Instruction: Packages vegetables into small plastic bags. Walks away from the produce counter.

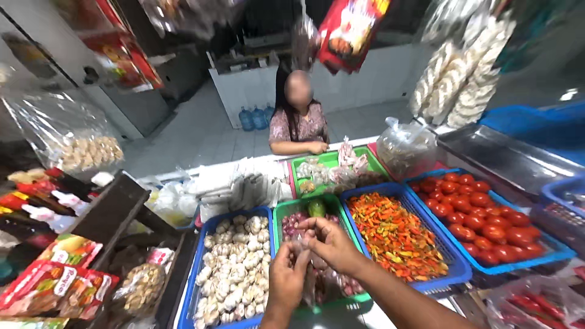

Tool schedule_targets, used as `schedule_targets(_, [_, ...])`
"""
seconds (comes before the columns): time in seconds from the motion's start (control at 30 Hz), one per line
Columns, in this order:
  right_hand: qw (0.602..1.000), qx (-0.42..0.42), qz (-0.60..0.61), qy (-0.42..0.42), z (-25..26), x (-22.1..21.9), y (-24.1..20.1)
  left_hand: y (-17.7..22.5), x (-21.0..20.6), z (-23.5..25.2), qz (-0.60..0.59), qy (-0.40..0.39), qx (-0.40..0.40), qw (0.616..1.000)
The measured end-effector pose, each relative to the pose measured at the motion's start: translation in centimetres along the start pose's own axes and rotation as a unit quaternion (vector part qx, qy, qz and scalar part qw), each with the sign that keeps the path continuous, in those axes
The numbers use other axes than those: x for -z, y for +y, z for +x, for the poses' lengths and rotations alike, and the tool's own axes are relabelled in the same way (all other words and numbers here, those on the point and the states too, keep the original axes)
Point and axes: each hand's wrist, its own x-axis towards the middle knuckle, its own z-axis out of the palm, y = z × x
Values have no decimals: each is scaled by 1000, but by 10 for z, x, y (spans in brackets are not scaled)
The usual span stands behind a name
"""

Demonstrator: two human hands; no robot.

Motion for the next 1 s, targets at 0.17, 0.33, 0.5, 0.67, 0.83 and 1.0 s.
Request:
schedule_targets(0.17, [993, 22, -98, -66, 17, 21, -28, 19, 7, 22, 12, -28, -52, 998])
schedule_targets(0.33, [995, 62, -75, -37, 31, 25, -53, 39, 11, 53, 6, -40, -99, 994])
schedule_targets(0.5, [982, 157, -91, -44, 56, 43, -99, 73, 13, 96, -65, -74, -141, 985])
schedule_targets(0.67, [921, 289, -228, 127, 113, 83, -181, 154, 18, 174, -40, -67, -181, 980])
schedule_targets(0.83, [845, 385, -269, 256, 202, 129, -256, 228, 16, 260, -17, -63, -229, 971])
schedule_targets(1.0, [909, 279, -201, 234, 253, 143, -296, 283, 0, 320, 0, -44, -234, 971])
